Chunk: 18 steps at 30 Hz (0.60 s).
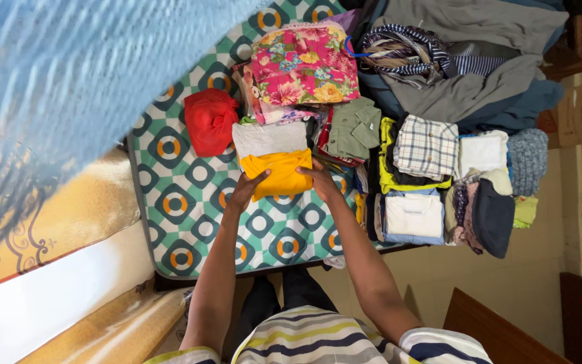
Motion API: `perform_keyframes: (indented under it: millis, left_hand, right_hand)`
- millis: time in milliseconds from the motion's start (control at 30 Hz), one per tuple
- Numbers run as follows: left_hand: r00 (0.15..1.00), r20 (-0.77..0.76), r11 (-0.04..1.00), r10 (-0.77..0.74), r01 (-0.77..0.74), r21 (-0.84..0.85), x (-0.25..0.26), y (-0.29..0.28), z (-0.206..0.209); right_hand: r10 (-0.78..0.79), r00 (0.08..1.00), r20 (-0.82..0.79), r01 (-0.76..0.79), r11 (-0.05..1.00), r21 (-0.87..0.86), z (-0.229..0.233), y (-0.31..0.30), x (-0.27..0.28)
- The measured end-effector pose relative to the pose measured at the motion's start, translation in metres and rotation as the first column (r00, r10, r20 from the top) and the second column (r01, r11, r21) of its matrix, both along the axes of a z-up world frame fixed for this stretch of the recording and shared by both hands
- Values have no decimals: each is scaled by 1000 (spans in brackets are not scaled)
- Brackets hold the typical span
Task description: The person picks up folded clothes and small bags from a bed and stacks them on a surface.
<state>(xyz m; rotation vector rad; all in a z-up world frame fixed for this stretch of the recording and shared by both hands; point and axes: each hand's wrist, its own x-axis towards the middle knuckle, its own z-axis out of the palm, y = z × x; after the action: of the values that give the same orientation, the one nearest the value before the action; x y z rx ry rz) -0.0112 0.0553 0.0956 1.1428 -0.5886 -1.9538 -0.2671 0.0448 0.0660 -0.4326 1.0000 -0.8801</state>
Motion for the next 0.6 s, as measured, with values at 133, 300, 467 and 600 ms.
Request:
perform_keyframes:
  millis: [133,300,467,600]
  left_hand:
    - [971,236,996,-26,45,-74,-7,21,-18]
    - [968,249,991,-42,73,-116,-19,38,-28]
    - [954,-253,974,-159,110,-196,-27,60,-9]
    - [942,-54,943,-331,332,8,-41,68,13]
  right_hand:
    - [-75,997,12,74,995,70,13,35,-9]
    - [-193,980,59,186,978,97,21,74,-22]
    - [-339,941,26,338,941,26,43,117,-41]
    - [-430,903,13,430,903,9,66,158,-55]
